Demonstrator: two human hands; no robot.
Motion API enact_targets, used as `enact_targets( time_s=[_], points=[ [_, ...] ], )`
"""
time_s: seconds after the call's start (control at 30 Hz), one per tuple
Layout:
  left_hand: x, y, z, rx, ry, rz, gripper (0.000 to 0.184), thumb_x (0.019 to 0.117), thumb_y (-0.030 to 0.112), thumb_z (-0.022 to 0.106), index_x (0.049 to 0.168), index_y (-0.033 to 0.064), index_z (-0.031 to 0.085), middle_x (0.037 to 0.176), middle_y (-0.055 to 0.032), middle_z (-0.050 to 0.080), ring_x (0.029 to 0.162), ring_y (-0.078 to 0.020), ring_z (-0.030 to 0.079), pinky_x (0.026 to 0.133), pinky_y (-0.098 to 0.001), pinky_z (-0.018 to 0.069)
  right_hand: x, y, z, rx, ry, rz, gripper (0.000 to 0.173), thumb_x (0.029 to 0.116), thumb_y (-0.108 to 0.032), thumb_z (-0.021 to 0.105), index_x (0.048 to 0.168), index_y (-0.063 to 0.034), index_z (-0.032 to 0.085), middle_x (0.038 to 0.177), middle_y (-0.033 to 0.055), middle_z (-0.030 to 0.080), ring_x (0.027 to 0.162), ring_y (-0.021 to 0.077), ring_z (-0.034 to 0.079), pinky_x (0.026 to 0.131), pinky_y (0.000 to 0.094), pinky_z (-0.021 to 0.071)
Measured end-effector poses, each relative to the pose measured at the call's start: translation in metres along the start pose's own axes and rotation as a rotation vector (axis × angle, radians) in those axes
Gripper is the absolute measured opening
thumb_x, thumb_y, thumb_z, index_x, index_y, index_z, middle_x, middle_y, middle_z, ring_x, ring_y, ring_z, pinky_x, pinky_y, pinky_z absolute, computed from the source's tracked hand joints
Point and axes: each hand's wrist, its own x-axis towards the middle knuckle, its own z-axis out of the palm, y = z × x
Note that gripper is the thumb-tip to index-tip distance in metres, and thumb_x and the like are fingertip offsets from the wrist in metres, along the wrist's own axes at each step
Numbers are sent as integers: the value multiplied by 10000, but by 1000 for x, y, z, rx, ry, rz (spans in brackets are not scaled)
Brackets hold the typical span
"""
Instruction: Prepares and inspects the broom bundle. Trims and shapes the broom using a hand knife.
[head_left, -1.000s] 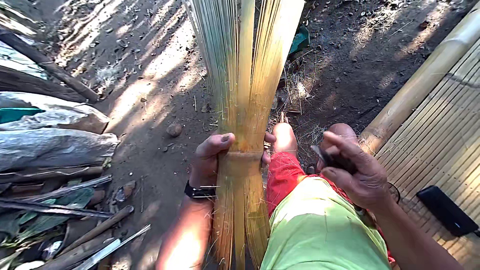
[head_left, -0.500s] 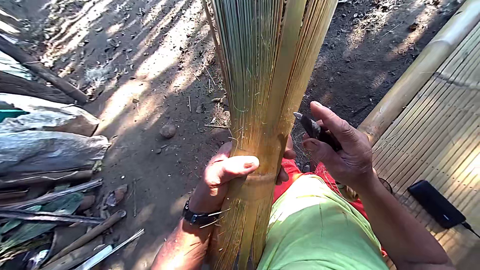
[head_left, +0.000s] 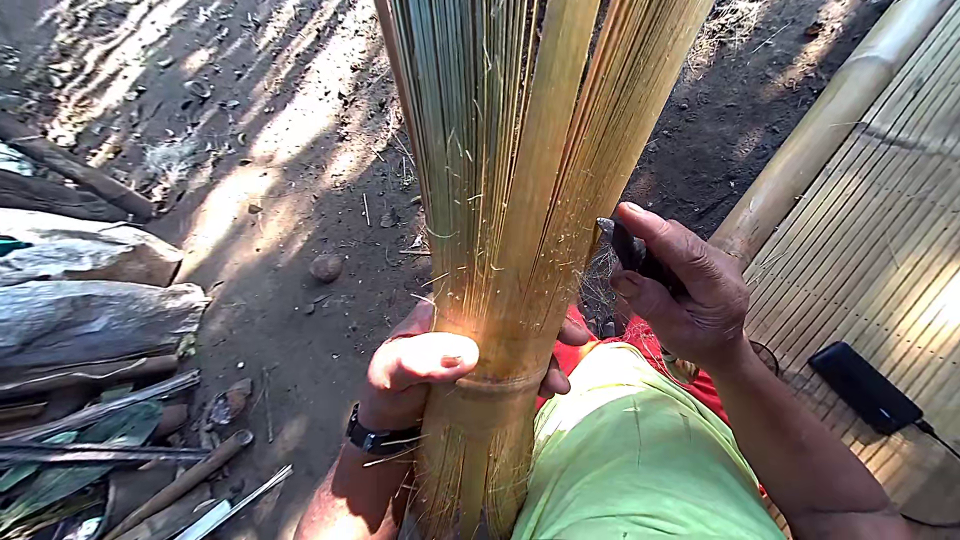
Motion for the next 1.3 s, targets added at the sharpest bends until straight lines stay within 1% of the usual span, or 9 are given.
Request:
enact_targets(
  time_s=[0.27, 0.5, 0.63, 0.7, 0.77, 0.8, 0.9, 1.2, 1.3],
  points=[
    [1, 1, -4, -57, -15, -9, 693, 885, 348, 681, 1462, 44, 447, 1320, -379, 552, 1058, -511, 652, 871, -578, 581, 3, 0, 3, -15, -8, -33, 477, 966, -109, 693, 1418, -2, 586, 1123, 67, 661, 884, 88, 656, 747, 257, 611],
    [-2, -1, -9, 7, 15, -14, 582, 913, 291, 644, 1408, 21, 500, 1310, -366, 562, 1056, -492, 654, 859, -578, 580, 6, -3, 2, -35, -9, 6, 540, 979, -123, 684, 1488, -40, 522, 1085, 54, 647, 781, 77, 638, 637, 249, 603],
    [-1, -5, -6, 31, 32, 5, 522, 935, 246, 597, 1387, 2, 506, 1315, -362, 554, 1043, -465, 654, 862, -559, 574, 7, -7, -1, -70, -56, -22, 531, 988, -142, 667, 1492, -58, 525, 1088, 51, 634, 796, 80, 631, 642, 260, 598],
    [-3, -5, -2, 103, 64, 68, 383, 967, 152, 581, 1329, 27, 578, 1270, -297, 624, 1046, -398, 683, 883, -518, 586, 3, -12, 0, -72, -101, -41, 537, 980, -162, 684, 1487, -75, 530, 1094, 41, 640, 812, 81, 637, 650, 263, 600],
    [-2, -3, 11, 236, 174, 114, 270, 971, 93, 607, 1235, 108, 664, 1090, -142, 730, 965, -229, 736, 861, -385, 623, 0, -19, 2, -86, -152, -37, 572, 969, -175, 703, 1502, -90, 513, 1114, 32, 636, 849, 77, 633, 680, 253, 594],
    [0, -4, 14, 269, 197, 113, 260, 974, 89, 600, 1225, 111, 668, 1058, -130, 735, 952, -218, 738, 858, -380, 624, -1, -22, 3, -99, -170, -36, 587, 963, -170, 712, 1507, -94, 507, 1116, 31, 631, 870, 79, 630, 693, 250, 589],
    [4, -9, 14, 276, 188, 68, 262, 999, 118, 563, 1236, 27, 628, 1070, -248, 700, 958, -348, 719, 855, -492, 610, -2, -25, 3, -151, -188, -24, 596, 959, -166, 721, 1511, -98, 507, 1093, 27, 633, 853, 78, 621, 669, 246, 578],
    [12, -15, 27, 542, 276, -18, 281, 961, 184, 628, 1205, 47, 653, 1016, -150, 722, 900, -225, 721, 802, -386, 623, -3, -27, 0, -209, -214, 51, 612, 973, -191, 702, 1541, -143, 480, 1040, 14, 631, 764, 69, 606, 601, 256, 568],
    [9, -19, 29, 624, 283, -24, 375, 971, 303, 676, 1296, 117, 658, 1090, -79, 729, 948, -176, 710, 834, -366, 617, -18, -20, 8, -183, -178, 96, 527, 986, -224, 702, 1490, -209, 550, 1078, 37, 701, 849, 110, 680, 729, 323, 624]
  ],
)
